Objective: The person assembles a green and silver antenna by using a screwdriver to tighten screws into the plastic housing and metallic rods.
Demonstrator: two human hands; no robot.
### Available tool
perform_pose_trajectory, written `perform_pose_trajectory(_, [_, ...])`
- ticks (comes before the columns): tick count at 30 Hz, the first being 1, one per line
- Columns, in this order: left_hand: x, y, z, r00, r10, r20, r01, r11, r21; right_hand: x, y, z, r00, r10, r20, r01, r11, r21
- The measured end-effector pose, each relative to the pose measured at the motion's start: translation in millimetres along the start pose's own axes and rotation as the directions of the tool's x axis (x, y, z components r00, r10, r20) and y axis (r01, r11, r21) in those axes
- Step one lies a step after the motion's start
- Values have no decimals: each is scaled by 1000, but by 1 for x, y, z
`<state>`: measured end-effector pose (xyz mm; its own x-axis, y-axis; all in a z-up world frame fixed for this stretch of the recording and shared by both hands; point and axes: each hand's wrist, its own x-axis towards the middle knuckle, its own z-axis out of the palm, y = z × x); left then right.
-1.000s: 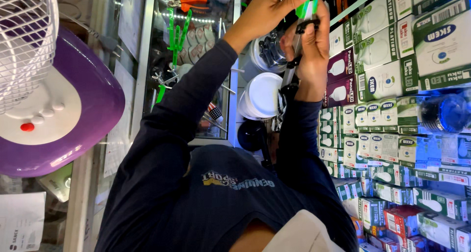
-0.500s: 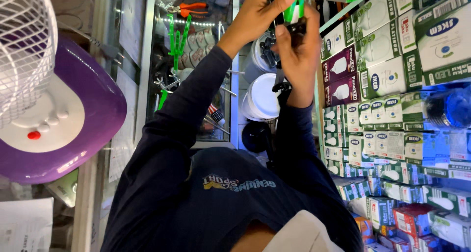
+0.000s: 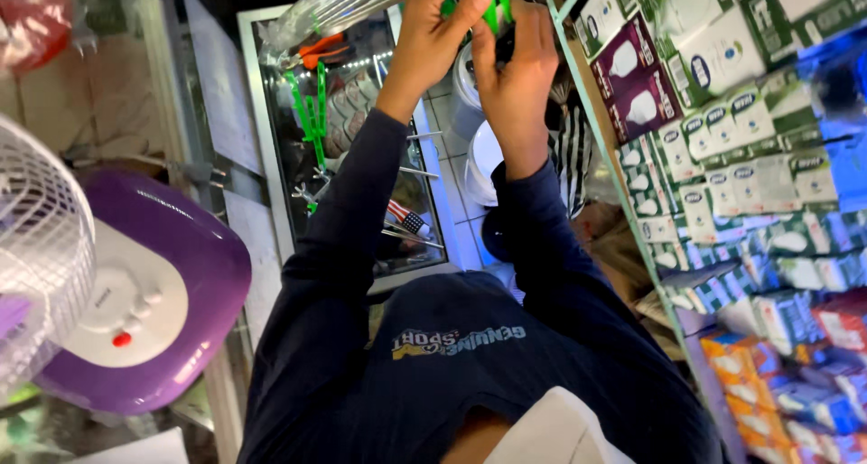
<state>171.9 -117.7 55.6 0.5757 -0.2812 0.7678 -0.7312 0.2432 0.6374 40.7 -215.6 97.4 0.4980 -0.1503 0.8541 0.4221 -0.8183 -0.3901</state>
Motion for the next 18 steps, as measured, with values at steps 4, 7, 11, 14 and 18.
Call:
perform_pose_trajectory(4, [1,-2,3,999,28,18,-28,1000,-1,-4,9,1,999,-12,-30,13,1000,23])
perform_pose_trajectory(7, [1,1,5,1000,21,21,-21,1000,-2,-5,15,1,1000,-18,-13,18,1000,-10])
perform_pose_trajectory(11, [3,10,4,999,35,32,-34,999,-35,-6,14,0,1000,-22,-6,22,999,-35])
perform_pose_trajectory(14, [6,14,1,997,14,72,-13,1000,-15,-3,11,-1,1000,-24,-10,24,999,-28])
perform_pose_trajectory(18, [7,18,-2,997,33,72,-31,999,-28,-1,7,-2,999,-49,-21,49,999,-16])
